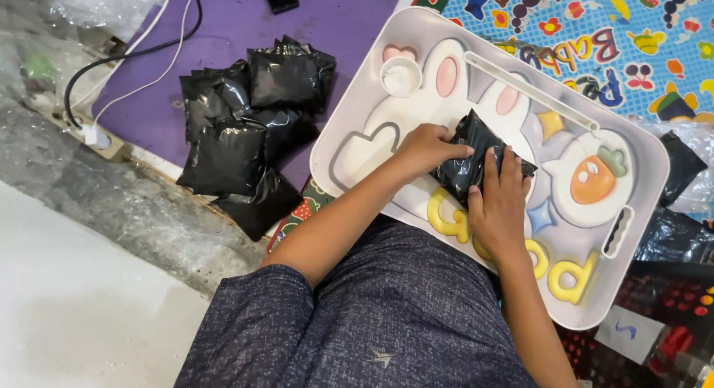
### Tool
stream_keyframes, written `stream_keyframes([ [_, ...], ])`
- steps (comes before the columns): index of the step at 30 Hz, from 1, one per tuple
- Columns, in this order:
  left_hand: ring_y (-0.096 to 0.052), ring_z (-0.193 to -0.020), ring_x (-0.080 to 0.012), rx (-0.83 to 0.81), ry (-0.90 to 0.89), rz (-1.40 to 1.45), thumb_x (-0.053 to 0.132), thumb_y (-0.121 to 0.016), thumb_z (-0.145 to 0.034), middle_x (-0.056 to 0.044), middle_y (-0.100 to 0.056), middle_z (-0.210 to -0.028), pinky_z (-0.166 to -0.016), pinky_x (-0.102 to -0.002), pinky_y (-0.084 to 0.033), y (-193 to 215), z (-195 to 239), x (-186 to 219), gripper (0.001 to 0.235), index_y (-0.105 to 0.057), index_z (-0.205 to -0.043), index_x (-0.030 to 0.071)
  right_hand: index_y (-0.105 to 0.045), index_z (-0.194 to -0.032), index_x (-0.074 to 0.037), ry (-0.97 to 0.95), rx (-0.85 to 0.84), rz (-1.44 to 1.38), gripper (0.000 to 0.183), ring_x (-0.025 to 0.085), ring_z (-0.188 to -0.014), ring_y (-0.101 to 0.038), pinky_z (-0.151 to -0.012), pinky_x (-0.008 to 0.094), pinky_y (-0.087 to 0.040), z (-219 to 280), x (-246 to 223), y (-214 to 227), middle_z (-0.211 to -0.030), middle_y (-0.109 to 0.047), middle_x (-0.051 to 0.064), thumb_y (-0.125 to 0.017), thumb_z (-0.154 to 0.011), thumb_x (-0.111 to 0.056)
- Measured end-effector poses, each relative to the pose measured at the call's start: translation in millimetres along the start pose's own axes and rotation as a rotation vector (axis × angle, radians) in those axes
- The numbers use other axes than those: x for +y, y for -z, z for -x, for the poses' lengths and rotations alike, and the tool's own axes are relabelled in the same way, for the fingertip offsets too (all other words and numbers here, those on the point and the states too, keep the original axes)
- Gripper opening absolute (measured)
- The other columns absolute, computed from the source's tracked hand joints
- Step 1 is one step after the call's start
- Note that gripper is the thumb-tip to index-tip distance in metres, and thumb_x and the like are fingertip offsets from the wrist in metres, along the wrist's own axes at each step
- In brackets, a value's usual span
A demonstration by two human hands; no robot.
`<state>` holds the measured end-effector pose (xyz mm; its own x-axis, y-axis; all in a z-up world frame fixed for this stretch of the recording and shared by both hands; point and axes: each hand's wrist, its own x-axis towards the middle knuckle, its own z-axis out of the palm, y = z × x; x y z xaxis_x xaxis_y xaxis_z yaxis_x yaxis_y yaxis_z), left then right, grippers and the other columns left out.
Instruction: The person places a yellow object into a black plastic bag and seals it. They then pick up a blue fabric item and use pink scissors to cut along the black elastic edge of the fabric.
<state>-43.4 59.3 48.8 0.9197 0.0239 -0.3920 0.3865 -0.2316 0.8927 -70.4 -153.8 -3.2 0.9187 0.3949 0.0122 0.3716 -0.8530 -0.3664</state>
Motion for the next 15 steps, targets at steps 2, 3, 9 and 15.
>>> stream_keyframes([
  [2, -0.072, -0.108, -0.0398, 0.043, -0.018, -0.01, 0.042, -0.078, -0.074, -0.022, -0.074, -0.109, -0.088, -0.048, -0.059, 3, -3, -12, 0.061, -0.073, -0.117, -0.001, -0.023, -0.166, -0.01, 0.025, -0.013, -0.03, 0.072, 0.05, -0.154, -0.013, -0.12, 0.069, -0.011, 1, -8, 5, -0.169, -0.013, 0.026, -0.043, -0.101, -0.034],
  [3, -0.074, -0.104, -0.036, 0.076, -0.042, -0.022, 0.038, -0.077, -0.076, -0.017, -0.076, -0.104, -0.085, -0.045, -0.061, 4, -5, -18, 0.049, -0.076, -0.111, 0.004, -0.021, -0.167, -0.009, 0.039, -0.02, -0.058, 0.074, 0.052, -0.155, -0.009, -0.12, 0.069, -0.011, 1, -12, 8, -0.17, -0.009, 0.026, -0.045, -0.102, -0.035],
  [9, -0.067, -0.114, -0.0477, 0.335, -0.274, -0.047, 0.031, -0.075, -0.087, -0.028, -0.071, -0.119, -0.096, -0.053, -0.056, 78, 6, -35, 0.046, -0.071, -0.12, -0.002, -0.015, -0.168, -0.016, 0.041, 0.09, -0.143, 0.072, 0.041, -0.159, -0.005, -0.126, 0.058, -0.015, 18, -24, 22, -0.173, 0.005, 0.019, -0.045, -0.106, -0.038],
  [15, -0.074, -0.086, -0.0088, 0.802, -0.269, 0.172, 0.022, -0.072, -0.092, 0.001, -0.079, -0.098, -0.079, -0.024, -0.058, 247, 57, -69, 0.017, -0.074, -0.106, 0.014, -0.037, -0.157, 0.006, 0.036, 0.157, -0.154, 0.063, 0.047, -0.159, 0.001, -0.125, 0.065, -0.016, 35, 6, 18, -0.169, 0.004, 0.028, -0.046, -0.108, -0.032],
])
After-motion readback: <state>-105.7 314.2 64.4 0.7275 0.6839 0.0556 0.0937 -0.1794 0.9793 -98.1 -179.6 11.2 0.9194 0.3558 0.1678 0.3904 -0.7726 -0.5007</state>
